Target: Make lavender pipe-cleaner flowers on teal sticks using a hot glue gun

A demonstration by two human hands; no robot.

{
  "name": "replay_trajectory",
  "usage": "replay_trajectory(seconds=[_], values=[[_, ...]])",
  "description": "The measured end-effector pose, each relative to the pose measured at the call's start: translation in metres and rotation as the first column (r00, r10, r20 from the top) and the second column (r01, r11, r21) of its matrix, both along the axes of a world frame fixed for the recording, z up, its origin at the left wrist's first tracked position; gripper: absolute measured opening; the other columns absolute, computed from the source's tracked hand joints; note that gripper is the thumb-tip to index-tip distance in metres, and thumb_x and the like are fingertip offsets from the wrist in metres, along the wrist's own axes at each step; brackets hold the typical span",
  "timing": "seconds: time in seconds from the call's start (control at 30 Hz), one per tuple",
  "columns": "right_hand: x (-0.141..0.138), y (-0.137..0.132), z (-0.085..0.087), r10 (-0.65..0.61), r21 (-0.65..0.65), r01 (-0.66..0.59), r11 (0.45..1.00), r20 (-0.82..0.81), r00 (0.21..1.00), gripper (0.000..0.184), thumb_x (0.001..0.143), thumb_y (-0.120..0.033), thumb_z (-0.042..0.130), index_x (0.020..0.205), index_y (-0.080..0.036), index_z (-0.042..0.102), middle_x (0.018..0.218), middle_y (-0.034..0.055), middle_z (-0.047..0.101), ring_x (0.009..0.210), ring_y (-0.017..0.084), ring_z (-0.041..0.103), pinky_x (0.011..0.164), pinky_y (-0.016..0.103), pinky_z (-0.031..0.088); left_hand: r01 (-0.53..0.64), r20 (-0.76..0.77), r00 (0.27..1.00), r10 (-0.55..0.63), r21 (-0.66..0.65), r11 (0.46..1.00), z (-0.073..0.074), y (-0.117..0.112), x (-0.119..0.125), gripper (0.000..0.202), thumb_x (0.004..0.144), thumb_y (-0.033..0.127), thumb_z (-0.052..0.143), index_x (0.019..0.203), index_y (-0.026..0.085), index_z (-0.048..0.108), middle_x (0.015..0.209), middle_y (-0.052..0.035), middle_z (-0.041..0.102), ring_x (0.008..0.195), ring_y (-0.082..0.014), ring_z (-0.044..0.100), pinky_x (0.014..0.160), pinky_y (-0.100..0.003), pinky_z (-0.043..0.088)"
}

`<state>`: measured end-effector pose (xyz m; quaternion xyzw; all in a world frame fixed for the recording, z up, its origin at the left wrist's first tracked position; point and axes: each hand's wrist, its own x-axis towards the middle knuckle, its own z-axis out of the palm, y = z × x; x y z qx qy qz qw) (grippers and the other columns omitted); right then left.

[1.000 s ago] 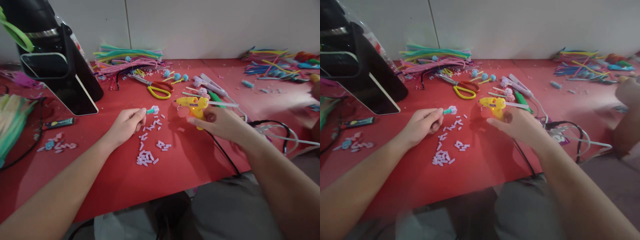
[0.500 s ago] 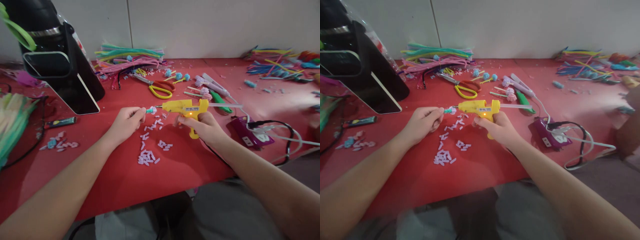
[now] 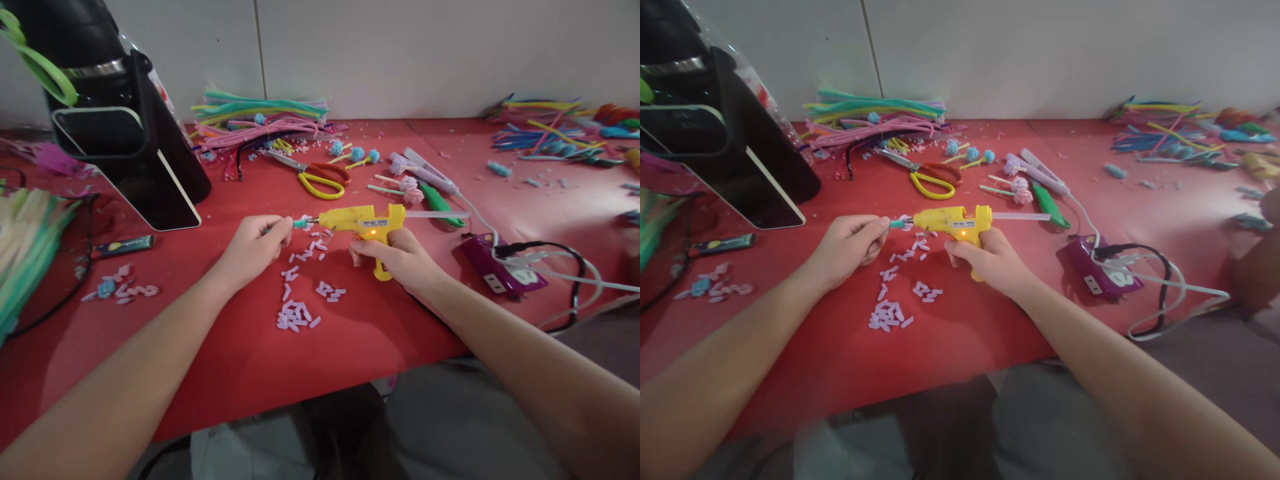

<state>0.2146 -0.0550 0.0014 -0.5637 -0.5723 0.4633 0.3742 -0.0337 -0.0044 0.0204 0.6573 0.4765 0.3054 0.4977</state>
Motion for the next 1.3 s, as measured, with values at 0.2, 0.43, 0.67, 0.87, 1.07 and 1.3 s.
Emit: replay_trajectory(seconds=[0.2, 0.43, 0.67, 0.87, 1.07, 1.3], values=[[-0.0026, -0.0015, 0.0033, -0.005, -0.02, 0.005, 1.0, 0.003, 1.0, 0.032, 0.086, -0.04, 0.066, 0.064, -0.019, 0.062, 0.07, 0.0023, 0.063, 0.064, 0.014, 0.056, 0.058, 0.027, 0.042, 0.002, -0.011, 1.0, -0.002, 0.027, 1.0, 0.0007, 0.0, 0.0007, 0.039, 0.096, 0.038, 0.051, 0.062, 0.019, 0.045, 0.046, 0.0075, 0.033, 0.041, -0.0062, 0.027, 0.044, -0.023, 0.022], [-0.0033, -0.0022, 0.0028, 0.004, -0.016, -0.004, 1.0, -0.012, 1.0, 0.032, 0.087, -0.038, 0.065, 0.062, -0.019, 0.06, 0.067, 0.0013, 0.06, 0.062, 0.013, 0.053, 0.057, 0.027, 0.04, 0.0, -0.023, 1.0, 0.001, 0.028, 1.0, 0.0011, -0.0002, 0.0011, 0.04, 0.096, 0.038, 0.05, 0.062, 0.019, 0.045, 0.046, 0.0073, 0.034, 0.042, -0.0062, 0.029, 0.045, -0.023, 0.022], [-0.0039, -0.002, 0.0027, -0.013, -0.018, 0.013, 1.0, -0.014, 1.0, 0.033, 0.086, -0.039, 0.065, 0.06, -0.02, 0.057, 0.063, 0.0007, 0.058, 0.059, 0.013, 0.052, 0.056, 0.028, 0.04, 0.003, -0.033, 0.999, -0.002, 0.036, 0.999, 0.0016, 0.0, 0.001, 0.039, 0.096, 0.039, 0.05, 0.062, 0.019, 0.045, 0.046, 0.007, 0.034, 0.042, -0.0068, 0.029, 0.045, -0.023, 0.023], [-0.0045, -0.0018, 0.0037, -0.029, -0.022, 0.029, 0.999, 0.003, 1.0, 0.033, 0.085, -0.038, 0.064, 0.059, -0.02, 0.056, 0.061, 0.0007, 0.057, 0.058, 0.013, 0.052, 0.057, 0.029, 0.04, 0.006, -0.03, 1.0, -0.005, 0.036, 0.999, 0.0004, 0.0002, 0.0004, 0.039, 0.096, 0.039, 0.05, 0.062, 0.02, 0.045, 0.045, 0.007, 0.034, 0.041, -0.0068, 0.029, 0.045, -0.023, 0.023], [-0.0053, -0.002, 0.0025, -0.03, -0.023, 0.03, 0.999, -0.007, 1.0, 0.033, 0.085, -0.038, 0.065, 0.058, -0.02, 0.056, 0.061, 0.0009, 0.057, 0.06, 0.014, 0.053, 0.058, 0.03, 0.04, 0.009, -0.026, 1.0, -0.008, 0.026, 1.0, 0.0012, 0.0002, 0.0007, 0.04, 0.096, 0.038, 0.05, 0.062, 0.019, 0.044, 0.046, 0.0073, 0.034, 0.042, -0.0063, 0.029, 0.045, -0.023, 0.022], [-0.0055, -0.0018, 0.005, -0.043, -0.025, 0.043, 0.999, 0.005, 0.999, 0.032, 0.084, -0.036, 0.064, 0.057, -0.02, 0.055, 0.06, 0.0009, 0.057, 0.059, 0.014, 0.053, 0.058, 0.03, 0.04, 0.012, -0.024, 1.0, -0.011, 0.028, 1.0, 0.0012, -0.0003, 0.001, 0.039, 0.097, 0.038, 0.049, 0.062, 0.019, 0.045, 0.046, 0.0075, 0.033, 0.042, -0.0064, 0.028, 0.045, -0.023, 0.022]])
